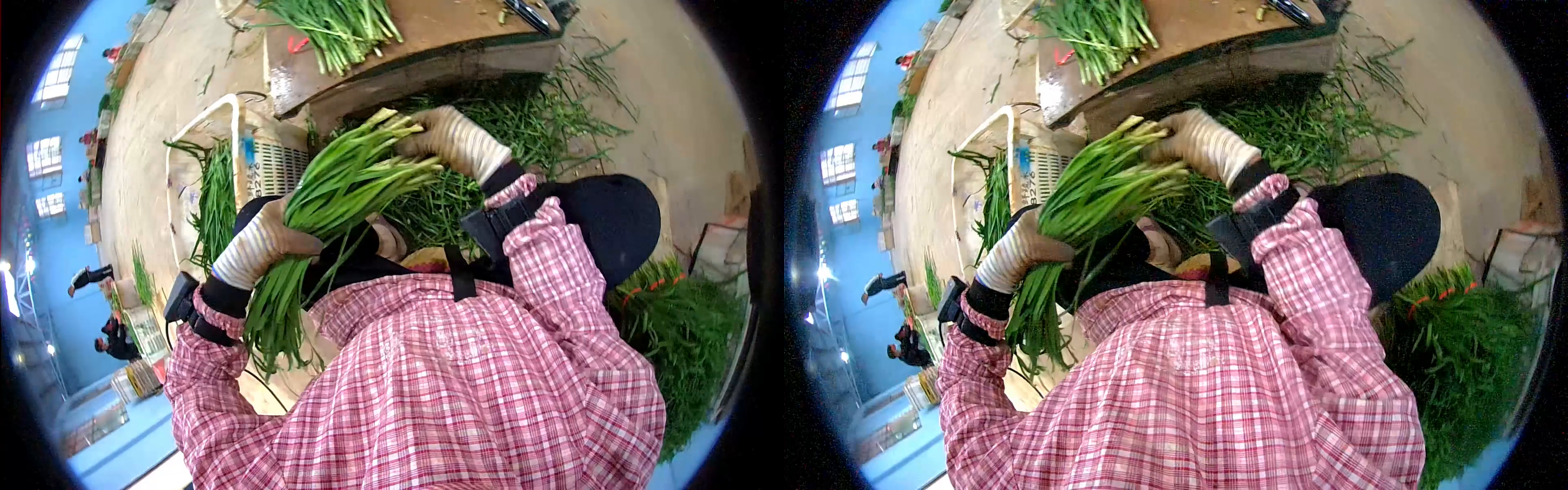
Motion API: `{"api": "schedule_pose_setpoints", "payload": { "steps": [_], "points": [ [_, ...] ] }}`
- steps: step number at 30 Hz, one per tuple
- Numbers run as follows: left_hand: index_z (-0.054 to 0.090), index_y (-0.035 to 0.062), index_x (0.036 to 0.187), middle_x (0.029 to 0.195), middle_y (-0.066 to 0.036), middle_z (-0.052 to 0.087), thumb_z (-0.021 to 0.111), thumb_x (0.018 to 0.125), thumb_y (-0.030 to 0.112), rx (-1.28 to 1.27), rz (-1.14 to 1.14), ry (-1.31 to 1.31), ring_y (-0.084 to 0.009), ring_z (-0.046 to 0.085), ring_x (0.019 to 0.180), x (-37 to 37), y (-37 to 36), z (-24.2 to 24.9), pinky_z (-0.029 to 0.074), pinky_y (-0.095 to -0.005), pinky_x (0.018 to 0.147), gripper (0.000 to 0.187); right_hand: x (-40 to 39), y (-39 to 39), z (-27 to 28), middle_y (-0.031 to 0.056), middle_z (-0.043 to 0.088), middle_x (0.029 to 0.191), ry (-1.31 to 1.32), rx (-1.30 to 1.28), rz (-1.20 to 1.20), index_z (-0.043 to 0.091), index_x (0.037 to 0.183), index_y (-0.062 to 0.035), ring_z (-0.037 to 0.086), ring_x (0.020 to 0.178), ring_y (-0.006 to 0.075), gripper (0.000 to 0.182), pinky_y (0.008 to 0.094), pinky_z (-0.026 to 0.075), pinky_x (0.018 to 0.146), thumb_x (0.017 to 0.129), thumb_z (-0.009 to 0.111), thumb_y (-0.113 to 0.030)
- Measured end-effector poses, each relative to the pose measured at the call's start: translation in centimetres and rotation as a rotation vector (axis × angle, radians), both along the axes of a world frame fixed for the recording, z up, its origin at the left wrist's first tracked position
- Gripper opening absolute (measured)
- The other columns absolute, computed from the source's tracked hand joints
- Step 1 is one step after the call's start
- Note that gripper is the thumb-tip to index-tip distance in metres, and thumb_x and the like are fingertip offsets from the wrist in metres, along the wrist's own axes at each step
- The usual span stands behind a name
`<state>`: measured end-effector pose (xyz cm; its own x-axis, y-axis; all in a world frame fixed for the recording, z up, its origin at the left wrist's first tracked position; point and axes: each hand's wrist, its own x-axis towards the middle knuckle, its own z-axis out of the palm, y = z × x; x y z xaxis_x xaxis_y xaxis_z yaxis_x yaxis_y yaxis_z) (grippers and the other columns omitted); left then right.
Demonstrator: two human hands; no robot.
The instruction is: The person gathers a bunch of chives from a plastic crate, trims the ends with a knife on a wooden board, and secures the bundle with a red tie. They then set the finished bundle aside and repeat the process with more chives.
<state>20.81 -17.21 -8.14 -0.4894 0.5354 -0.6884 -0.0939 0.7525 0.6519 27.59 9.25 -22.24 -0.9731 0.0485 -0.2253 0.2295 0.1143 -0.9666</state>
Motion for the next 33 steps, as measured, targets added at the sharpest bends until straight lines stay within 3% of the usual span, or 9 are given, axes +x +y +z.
{"api": "schedule_pose_setpoints", "payload": {
  "steps": [4,8,13,16,20,24,28,31,33],
  "points": [
    [0.059,-0.0008,0.112,0.089,-0.006,0.065,0.071,0.069,0.002,-0.024,0.126,-0.149,-0.0126,0.062,0.07,-0.5,-0.7,0.9,0.053,-0.0268,0.064,0.044,1.5,6.2,-3.9,0.007,0.069,0.079,-0.119,0.093,-0.614,0.068,0.106,-0.0017,0.059,0.061,0.011,0.027,0.0293,0.049,0.054,0.083,0.068,-0.016],
    [0.056,0.0002,0.115,0.082,-0.004,0.064,0.072,0.069,0.009,0.141,0.277,-0.22,-0.0124,0.06,0.065,-1.1,-0.8,0.6,0.051,-0.0251,0.06,0.049,4.3,7.1,-1.8,0.0191,0.055,0.128,-0.21,0.814,-0.613,0.049,0.132,-0.0049,0.051,0.12,0.0324,0.059,0.0374,0.039,0.102,0.084,0.066,-0.036],
    [0.065,-0.0025,0.098,0.085,-0.008,0.067,0.066,0.073,0.007,0.258,0.344,-0.28,-0.0147,0.063,0.068,-2.3,1.3,0.8,0.053,-0.0267,0.064,0.027,5.4,5.6,-0.1,0.0164,0.059,0.119,-0.246,-0.521,-0.658,0.046,0.133,-0.0028,0.056,0.105,0.0242,0.083,0.0369,0.045,0.09,0.077,0.067,-0.06],
    [0.062,-0.0019,0.1,0.08,-0.008,0.066,0.068,0.075,0.01,0.331,0.417,-0.237,-0.0157,0.063,0.063,-2.1,4.2,0.6,0.053,-0.0264,0.059,0.029,3.7,5.6,0.3,0.0138,0.064,0.104,0.513,-0.031,-0.9,0.054,0.122,-0.0014,0.057,0.091,0.0195,0.064,0.0313,0.048,0.08,0.076,0.077,-0.039],
    [0.063,-0.001,0.097,0.077,-0.007,0.065,0.066,0.076,0.011,0.405,0.434,-0.446,-0.0152,0.062,0.064,-1.8,6.8,-1.1,0.052,-0.0254,0.058,0.025,1.2,5.0,5.1,0.0182,0.067,0.104,0.376,0.143,-0.593,0.063,0.108,-0.0002,0.064,0.098,0.0291,0.041,0.0337,0.048,0.087,0.073,0.074,-0.02],
    [0.063,-0.0017,0.093,0.078,-0.007,0.063,0.064,0.078,0.01,0.437,0.378,-0.562,-0.0168,0.06,0.069,0.6,8.4,-0.4,0.052,-0.0281,0.066,0.02,1.8,8.5,2.4,0.0153,0.069,0.082,0.363,0.463,-0.932,0.068,0.087,-0.0013,0.066,0.076,0.0278,0.012,0.0353,0.051,0.073,0.078,0.063,-0.009],
    [0.062,-0.0013,0.093,0.08,-0.008,0.063,0.065,0.079,0.011,0.511,0.422,-0.701,-0.0174,0.06,0.069,-0.8,6.4,-3.1,0.052,-0.0283,0.066,0.019,7.5,11.0,-3.9,0.0118,0.069,0.082,0.308,-0.439,-1.112,0.066,0.099,-0.0037,0.055,0.063,0.0194,0.032,0.0333,0.045,0.061,0.085,0.066,-0.033],
    [0.061,-0.0008,0.092,0.08,-0.009,0.062,0.063,0.081,0.007,0.557,0.445,-0.699,-0.0181,0.059,0.069,-0.5,7.1,-2.7,0.05,-0.0299,0.064,0.013,5.7,4.6,0.4,0.0219,0.051,0.13,-0.231,-1.048,-0.897,0.033,0.141,-0.0054,0.056,0.105,0.033,0.087,0.0492,0.046,0.087,0.079,0.065,-0.058],
    [0.059,-0.0017,0.093,0.082,-0.008,0.061,0.065,0.079,0.004,0.507,0.425,-0.715,-0.0174,0.058,0.07,-0.7,7.5,-3.1,0.049,-0.0286,0.064,0.016,4.4,3.9,0.8,0.0215,0.044,0.135,-0.086,-1.162,-0.913,0.029,0.142,-0.0088,0.049,0.116,0.0382,0.076,0.0545,0.044,0.092,0.086,0.065,-0.043]
  ]
}}
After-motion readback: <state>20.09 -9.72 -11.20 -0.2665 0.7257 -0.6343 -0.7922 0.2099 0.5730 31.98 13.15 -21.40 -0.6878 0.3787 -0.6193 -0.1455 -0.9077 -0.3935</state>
